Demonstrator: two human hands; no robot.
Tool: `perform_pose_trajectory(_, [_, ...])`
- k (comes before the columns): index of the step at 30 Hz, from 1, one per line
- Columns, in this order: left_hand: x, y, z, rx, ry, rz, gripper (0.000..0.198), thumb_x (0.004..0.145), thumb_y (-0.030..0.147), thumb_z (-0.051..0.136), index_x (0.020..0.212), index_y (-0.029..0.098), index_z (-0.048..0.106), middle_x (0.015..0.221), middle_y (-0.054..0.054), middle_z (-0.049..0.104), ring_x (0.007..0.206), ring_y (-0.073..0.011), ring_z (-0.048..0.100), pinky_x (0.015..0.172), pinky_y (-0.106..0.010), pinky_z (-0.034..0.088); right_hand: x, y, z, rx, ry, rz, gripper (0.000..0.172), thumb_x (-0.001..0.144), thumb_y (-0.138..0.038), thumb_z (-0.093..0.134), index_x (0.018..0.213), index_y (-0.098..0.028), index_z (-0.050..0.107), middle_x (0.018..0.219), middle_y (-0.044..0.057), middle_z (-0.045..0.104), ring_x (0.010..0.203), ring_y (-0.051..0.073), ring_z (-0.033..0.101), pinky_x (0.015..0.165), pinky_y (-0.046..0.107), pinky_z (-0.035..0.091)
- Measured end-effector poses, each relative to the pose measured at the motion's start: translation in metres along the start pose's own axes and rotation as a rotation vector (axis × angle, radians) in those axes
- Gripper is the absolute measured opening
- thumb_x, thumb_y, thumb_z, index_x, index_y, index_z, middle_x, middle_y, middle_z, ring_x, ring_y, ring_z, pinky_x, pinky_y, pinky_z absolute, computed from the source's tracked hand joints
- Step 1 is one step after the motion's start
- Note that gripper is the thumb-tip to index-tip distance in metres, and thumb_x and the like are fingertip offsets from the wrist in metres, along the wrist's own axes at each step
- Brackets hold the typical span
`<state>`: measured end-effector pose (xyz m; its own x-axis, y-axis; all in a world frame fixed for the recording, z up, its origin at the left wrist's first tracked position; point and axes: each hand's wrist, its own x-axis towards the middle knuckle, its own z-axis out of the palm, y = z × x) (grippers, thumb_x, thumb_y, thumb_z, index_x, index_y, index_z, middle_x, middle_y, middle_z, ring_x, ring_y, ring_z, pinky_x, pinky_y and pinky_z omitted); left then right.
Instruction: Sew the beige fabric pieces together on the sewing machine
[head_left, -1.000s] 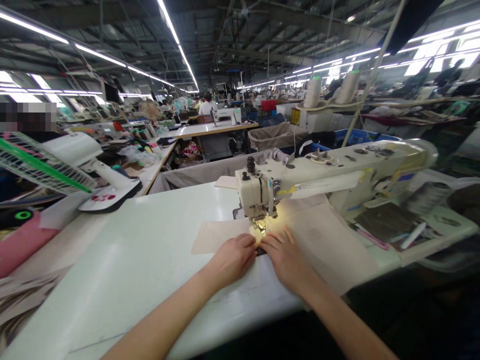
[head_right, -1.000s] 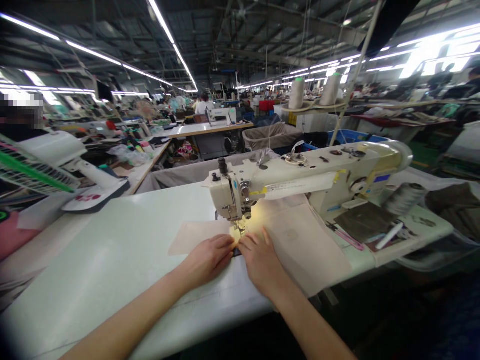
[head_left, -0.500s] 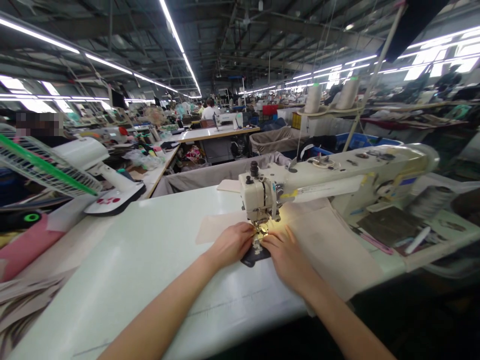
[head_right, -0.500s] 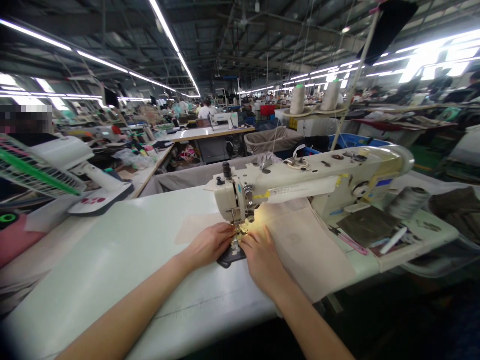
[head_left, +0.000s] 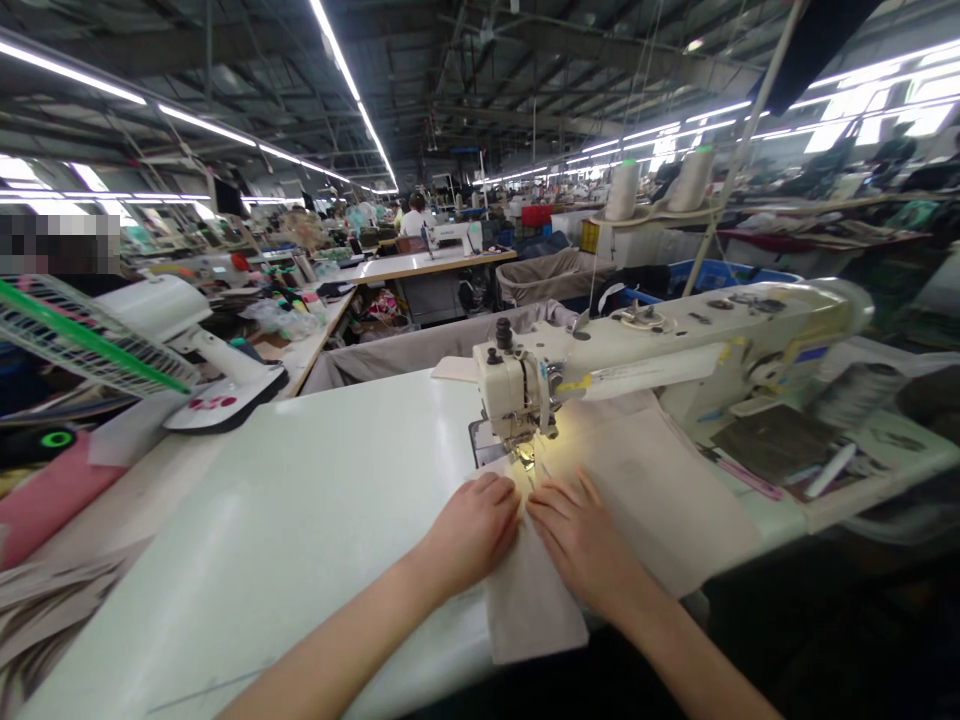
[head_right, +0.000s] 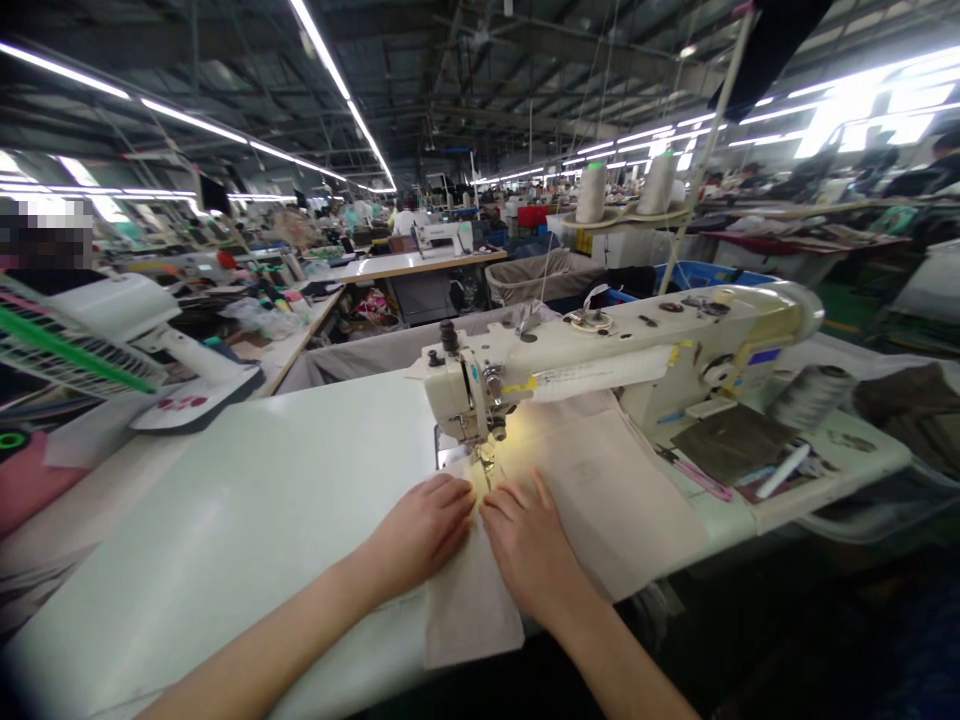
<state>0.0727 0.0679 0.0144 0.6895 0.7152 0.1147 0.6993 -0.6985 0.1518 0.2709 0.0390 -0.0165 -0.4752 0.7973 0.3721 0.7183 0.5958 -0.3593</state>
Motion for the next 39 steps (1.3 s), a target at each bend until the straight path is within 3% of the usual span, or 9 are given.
perform_pose_trajectory(14, [-0.006,0.000,0.001,0.030,0.036,0.017,0.018,0.097,0.019,0.047,0.112,0.019,0.058,0.108,-0.009,0.062,0.103,-0.0242,0.057,0.087,-0.039,0.051,-0.003,0.004,0.001,-0.014,0.009,-0.021,0.024,0.103,-0.018,0.045,0.113,-0.023,0.067,0.115,0.004,0.070,0.118,0.021,0.056,0.118,0.056,0.018])
perform_pose_trajectory(26, [0.017,-0.036,-0.002,0.053,0.066,0.015,0.021,0.096,0.019,0.046,0.106,0.019,0.065,0.107,-0.010,0.064,0.101,-0.0235,0.058,0.086,-0.037,0.051,0.036,0.012,0.005,-0.075,-0.016,0.000,0.017,0.099,-0.019,0.054,0.109,-0.022,0.068,0.109,0.005,0.069,0.115,0.023,0.056,0.114,0.059,0.024])
perform_pose_trajectory(32, [0.019,-0.040,-0.005,0.048,0.086,0.024,0.023,0.097,0.019,0.044,0.107,0.019,0.064,0.107,-0.010,0.064,0.102,-0.0237,0.059,0.087,-0.037,0.052,0.041,0.011,0.004,-0.082,-0.013,0.000,0.017,0.099,-0.019,0.054,0.105,-0.022,0.069,0.107,0.005,0.070,0.112,0.022,0.057,0.114,0.058,0.026])
perform_pose_trajectory(39, [0.011,-0.032,0.014,0.080,0.119,-0.096,0.025,0.096,0.021,0.048,0.118,0.016,0.059,0.123,-0.012,0.063,0.114,-0.0264,0.057,0.097,-0.043,0.052,0.028,0.010,0.010,-0.074,0.010,-0.020,0.022,0.100,-0.016,0.048,0.111,-0.021,0.066,0.115,0.006,0.069,0.115,0.023,0.058,0.114,0.061,0.024])
